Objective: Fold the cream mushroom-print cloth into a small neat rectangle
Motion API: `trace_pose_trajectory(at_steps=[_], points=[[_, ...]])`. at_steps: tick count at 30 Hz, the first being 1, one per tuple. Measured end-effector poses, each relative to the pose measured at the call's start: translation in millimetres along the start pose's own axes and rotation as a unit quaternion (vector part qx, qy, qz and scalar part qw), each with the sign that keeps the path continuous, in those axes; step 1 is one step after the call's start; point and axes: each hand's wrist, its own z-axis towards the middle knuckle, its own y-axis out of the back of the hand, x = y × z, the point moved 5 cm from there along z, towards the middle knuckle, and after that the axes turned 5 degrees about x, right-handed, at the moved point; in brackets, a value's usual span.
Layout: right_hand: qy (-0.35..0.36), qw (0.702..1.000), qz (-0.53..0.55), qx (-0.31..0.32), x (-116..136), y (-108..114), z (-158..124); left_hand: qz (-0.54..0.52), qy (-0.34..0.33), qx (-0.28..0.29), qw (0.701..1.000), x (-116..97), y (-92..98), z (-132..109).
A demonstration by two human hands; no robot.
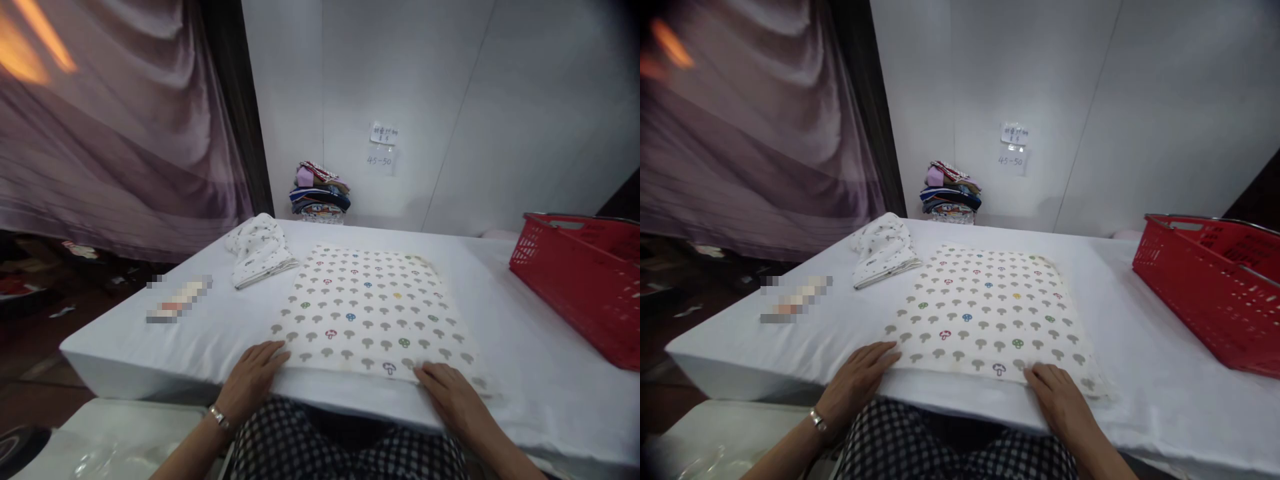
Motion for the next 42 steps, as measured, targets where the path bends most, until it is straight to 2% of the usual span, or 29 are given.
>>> trace_pose_trajectory(at_steps=[4, 10, 15, 18, 20, 23, 25, 27, 30, 33, 35, 37, 42], points=[[-0.012, 1.000, -0.011, -0.016, -4.8, 0.4, 0.3, -0.009, 0.026, 0.013, 1.000, 1.5, -1.3, 4.8], [-0.006, 0.998, 0.006, -0.060, -9.1, 2.9, -6.8, -0.011, 0.020, -0.034, 0.999, 9.3, -5.0, -2.5], [0.000, 0.998, 0.047, -0.036, -11.9, 4.0, -9.9, -0.033, 0.018, -0.007, 0.999, 11.8, -11.0, -12.4], [-0.014, 0.995, 0.092, -0.027, -6.7, 12.8, -3.8, -0.073, 0.044, -0.003, 0.996, 12.3, -5.7, -11.2], [-0.035, 0.993, 0.110, -0.006, 1.9, 19.0, 8.6, -0.097, 0.053, -0.022, 0.994, 7.9, 1.5, -1.2], [-0.044, 0.991, 0.118, 0.045, 23.4, 24.2, 43.6, -0.107, 0.035, -0.044, 0.993, -9.5, 8.0, 29.0], [-0.021, 0.988, 0.126, 0.091, 38.5, 21.2, 73.9, -0.095, 0.033, -0.029, 0.995, -22.2, 3.9, 51.7], [0.004, 0.981, 0.131, 0.140, 45.1, 12.6, 101.4, -0.081, 0.053, 0.014, 0.995, -29.1, -7.3, 68.4], [-0.005, 0.970, 0.115, 0.213, 26.1, -6.1, 122.5, -0.075, 0.087, 0.084, 0.990, -28.4, -27.4, 75.7], [-0.074, 0.960, 0.074, 0.261, -18.8, -19.3, 116.0, -0.071, 0.092, 0.107, 0.988, -23.0, -39.3, 70.8], [-0.135, 0.954, 0.045, 0.266, -46.9, -21.2, 107.1, -0.059, 0.088, 0.101, 0.989, -19.9, -42.9, 67.4], [-0.166, 0.952, 0.029, 0.254, -62.6, -20.3, 105.7, -0.040, 0.079, 0.087, 0.992, -18.0, -44.9, 65.5], [-0.106, 0.960, 0.059, 0.253, -75.9, -30.2, 137.8, 0.022, 0.041, 0.024, 0.999, -17.5, -44.2, 63.2]])
